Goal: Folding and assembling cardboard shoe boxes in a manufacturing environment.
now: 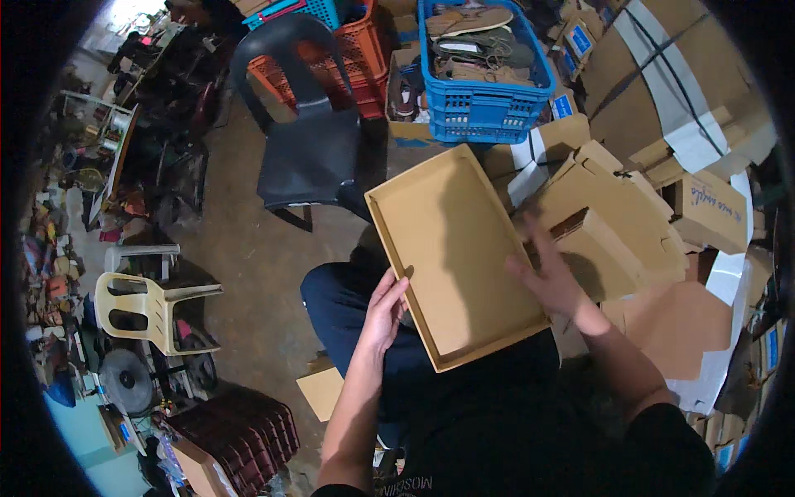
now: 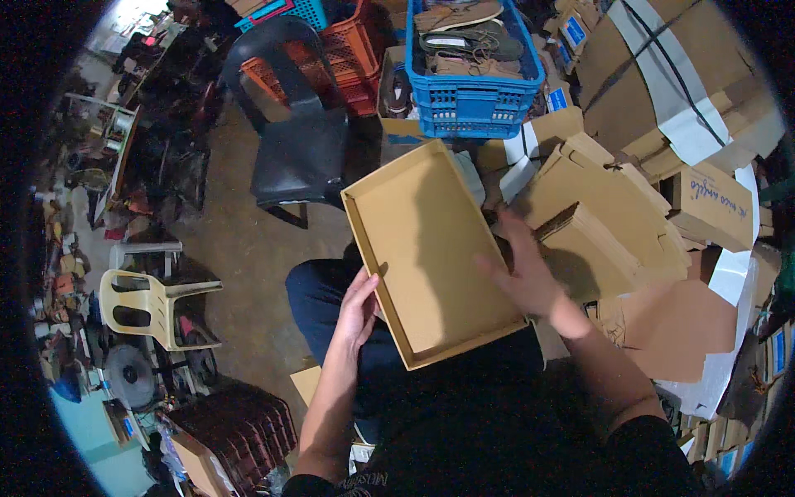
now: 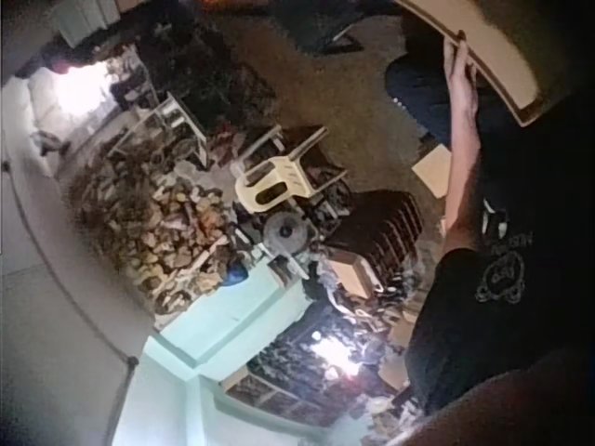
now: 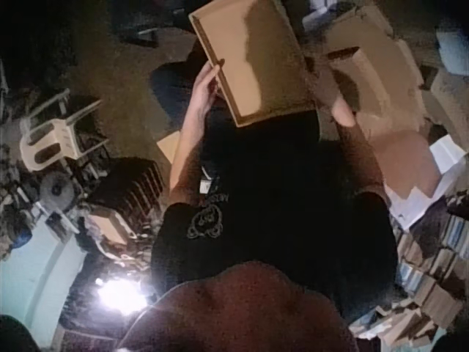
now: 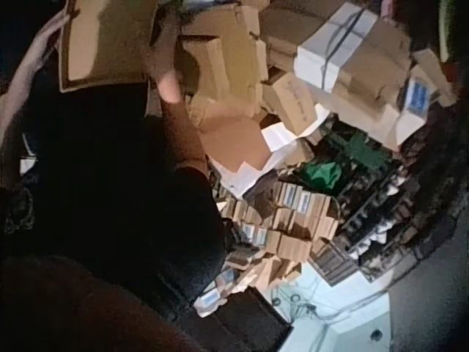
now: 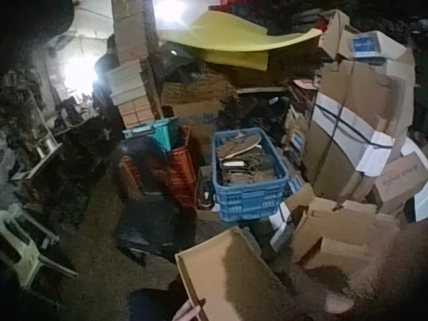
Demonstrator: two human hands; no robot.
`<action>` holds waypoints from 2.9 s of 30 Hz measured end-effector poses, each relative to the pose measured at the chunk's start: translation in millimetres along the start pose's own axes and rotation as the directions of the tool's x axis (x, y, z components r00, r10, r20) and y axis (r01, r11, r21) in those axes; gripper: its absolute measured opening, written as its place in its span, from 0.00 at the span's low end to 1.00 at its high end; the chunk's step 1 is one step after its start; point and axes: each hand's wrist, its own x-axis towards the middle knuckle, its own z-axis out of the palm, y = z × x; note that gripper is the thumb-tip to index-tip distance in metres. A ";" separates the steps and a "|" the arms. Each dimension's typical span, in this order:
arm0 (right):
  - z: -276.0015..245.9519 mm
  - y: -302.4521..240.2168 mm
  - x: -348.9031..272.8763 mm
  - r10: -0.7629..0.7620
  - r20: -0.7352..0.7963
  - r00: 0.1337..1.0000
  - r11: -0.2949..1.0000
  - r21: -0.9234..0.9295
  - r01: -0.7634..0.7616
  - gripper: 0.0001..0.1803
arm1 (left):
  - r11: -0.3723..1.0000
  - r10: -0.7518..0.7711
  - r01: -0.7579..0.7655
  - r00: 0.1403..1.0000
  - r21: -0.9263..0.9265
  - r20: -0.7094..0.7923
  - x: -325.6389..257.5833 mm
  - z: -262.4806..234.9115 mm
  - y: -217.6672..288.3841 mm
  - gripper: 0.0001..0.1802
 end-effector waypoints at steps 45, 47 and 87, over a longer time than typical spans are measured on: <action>129.9 -55.5 103.7 -0.348 0.664 0.662 0.849 -0.077 0.523 0.24 | 0.335 0.121 -0.929 0.206 -0.155 -0.971 -236.0 -240.5 -119.8 0.27; 130.9 -54.1 106.4 -0.340 0.688 0.641 0.813 -0.127 0.568 0.24 | 0.368 0.057 -0.922 0.149 -0.118 -0.987 -224.5 -249.6 -139.9 0.24; 47.1 -28.4 32.0 -0.394 0.245 0.886 0.896 -0.114 0.430 0.15 | 0.696 0.686 -0.437 0.638 0.570 -0.349 -38.9 -115.2 39.0 0.08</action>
